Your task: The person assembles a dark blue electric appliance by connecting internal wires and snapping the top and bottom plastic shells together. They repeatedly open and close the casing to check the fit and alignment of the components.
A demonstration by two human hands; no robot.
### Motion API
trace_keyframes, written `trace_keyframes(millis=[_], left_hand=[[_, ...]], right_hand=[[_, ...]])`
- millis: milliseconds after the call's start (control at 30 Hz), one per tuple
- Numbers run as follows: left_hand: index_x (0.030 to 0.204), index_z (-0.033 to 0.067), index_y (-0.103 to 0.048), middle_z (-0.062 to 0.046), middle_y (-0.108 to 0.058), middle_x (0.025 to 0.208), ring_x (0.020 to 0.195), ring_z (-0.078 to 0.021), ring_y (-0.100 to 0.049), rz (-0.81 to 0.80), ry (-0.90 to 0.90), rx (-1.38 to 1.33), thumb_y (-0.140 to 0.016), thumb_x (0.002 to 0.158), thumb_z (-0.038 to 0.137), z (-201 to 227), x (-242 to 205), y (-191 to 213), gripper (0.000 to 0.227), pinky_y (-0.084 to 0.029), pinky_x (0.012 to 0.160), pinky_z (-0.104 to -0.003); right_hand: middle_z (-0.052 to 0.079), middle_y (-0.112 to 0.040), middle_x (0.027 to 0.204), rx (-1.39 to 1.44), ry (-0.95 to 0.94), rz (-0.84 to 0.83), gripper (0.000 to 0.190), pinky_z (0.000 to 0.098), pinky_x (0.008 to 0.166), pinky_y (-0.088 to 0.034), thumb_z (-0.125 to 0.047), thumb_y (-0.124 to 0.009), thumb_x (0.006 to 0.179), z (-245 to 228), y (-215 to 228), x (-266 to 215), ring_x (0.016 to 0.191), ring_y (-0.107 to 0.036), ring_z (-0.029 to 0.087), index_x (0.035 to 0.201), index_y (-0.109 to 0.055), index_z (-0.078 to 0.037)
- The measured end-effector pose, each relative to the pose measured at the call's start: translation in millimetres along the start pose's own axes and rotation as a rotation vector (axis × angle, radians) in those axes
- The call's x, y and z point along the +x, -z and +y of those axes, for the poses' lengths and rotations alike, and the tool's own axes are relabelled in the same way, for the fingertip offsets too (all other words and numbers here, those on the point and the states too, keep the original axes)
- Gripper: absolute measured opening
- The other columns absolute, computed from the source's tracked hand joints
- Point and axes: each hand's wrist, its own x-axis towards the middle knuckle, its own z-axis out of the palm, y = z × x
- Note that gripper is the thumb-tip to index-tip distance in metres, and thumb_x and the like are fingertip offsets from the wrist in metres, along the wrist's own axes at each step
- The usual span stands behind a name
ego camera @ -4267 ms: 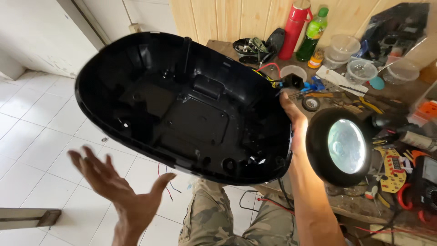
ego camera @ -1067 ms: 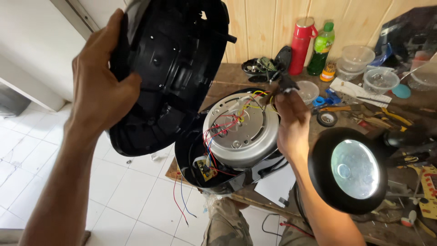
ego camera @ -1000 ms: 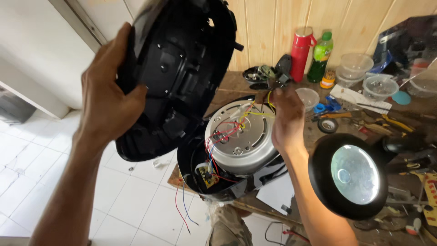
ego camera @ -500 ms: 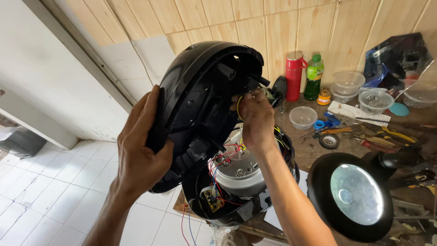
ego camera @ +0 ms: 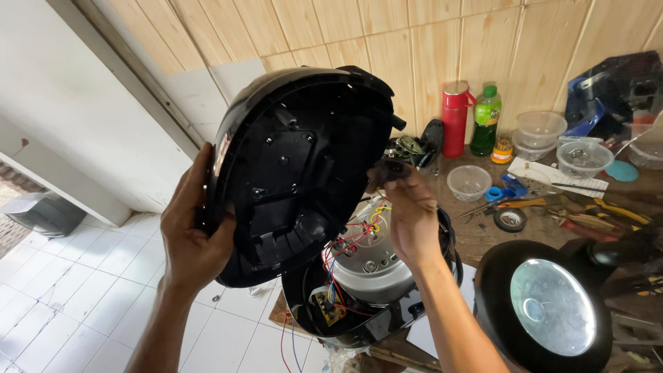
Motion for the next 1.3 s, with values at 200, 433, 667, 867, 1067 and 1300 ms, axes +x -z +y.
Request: trace_keyframes(millis=[200,433,667,867,1067,1300], left_hand=[[0.162,-0.0235,-0.041,-0.044,-0.058,0.15,0.14,-0.0601,-0.062,0.121,-0.307,-0.049,-0.06,0.087,-0.018,-39.7,-30.6,1.7,0.078,-0.053,0.113,-0.065],[0.139,-0.0226,-0.048,-0.051,-0.062,0.136,0.113,-0.0643,-0.072,0.208,-0.671,0.279,-0.06,0.106,0.034,-62.7,-79.8,-9.0,0.067,-0.064,0.096,-0.069],[0.174,0.0119,-0.021,-0.034,-0.044,0.17,0.145,-0.0627,-0.055,0.064,-0.859,0.341,-0.06,0.106,0.01,-112.3,-85.3,-11.1,0.079,-0.047,0.114,-0.075],[0.166,-0.0075,-0.037,-0.035,-0.043,0.174,0.15,-0.0562,-0.051,-0.047,-0.283,0.268,-0.068,0.11,0.03,-122.7,-78.7,-28.6,0.074,-0.047,0.117,-0.067],[0.178,0.0221,-0.027,-0.019,-0.042,0.179,0.15,-0.0577,-0.049,-0.202,0.261,0.103,-0.079,0.098,0.025,-121.1,-53.3,-55.4,0.095,-0.04,0.123,-0.074],[0.175,0.0357,-0.032,-0.021,-0.061,0.16,0.134,-0.0627,-0.063,-0.268,0.298,0.069,-0.084,0.095,0.032,-139.2,-33.5,-79.2,0.096,-0.045,0.112,-0.078]], right_hand=[[0.004,-0.059,0.087,-0.006,-0.124,0.207,0.06,0.0266,0.071,-0.046,-0.052,-0.039,0.121,17.7,41.4,21.7,0.063,-0.054,0.012,0.152,-0.062,-0.006],[0.008,-0.064,0.113,0.041,-0.418,0.108,0.03,0.0296,0.066,-0.054,-0.019,-0.049,0.118,67.4,80.0,6.9,0.087,-0.067,0.03,0.133,-0.069,-0.004],[0.014,-0.081,0.116,0.457,-0.525,0.233,0.031,0.0321,0.074,-0.062,-0.029,-0.074,0.106,2.9,20.4,1.8,0.099,-0.079,0.03,0.128,-0.079,-0.008],[0.004,-0.074,0.094,0.288,-0.479,0.173,0.024,0.0185,0.053,-0.047,-0.018,-0.083,0.099,-4.3,7.4,-8.5,0.079,-0.071,0.014,0.12,-0.078,-0.008],[0.0,-0.068,0.078,0.157,-0.414,0.158,0.027,0.0131,0.035,-0.029,-0.02,-0.083,0.101,-12.3,23.5,-11.9,0.054,-0.058,0.007,0.124,-0.076,-0.008],[0.011,-0.072,0.075,0.104,-0.376,0.196,0.032,0.0142,0.033,-0.027,-0.023,-0.081,0.104,9.6,61.1,-10.3,0.039,-0.05,0.009,0.13,-0.077,-0.006]])
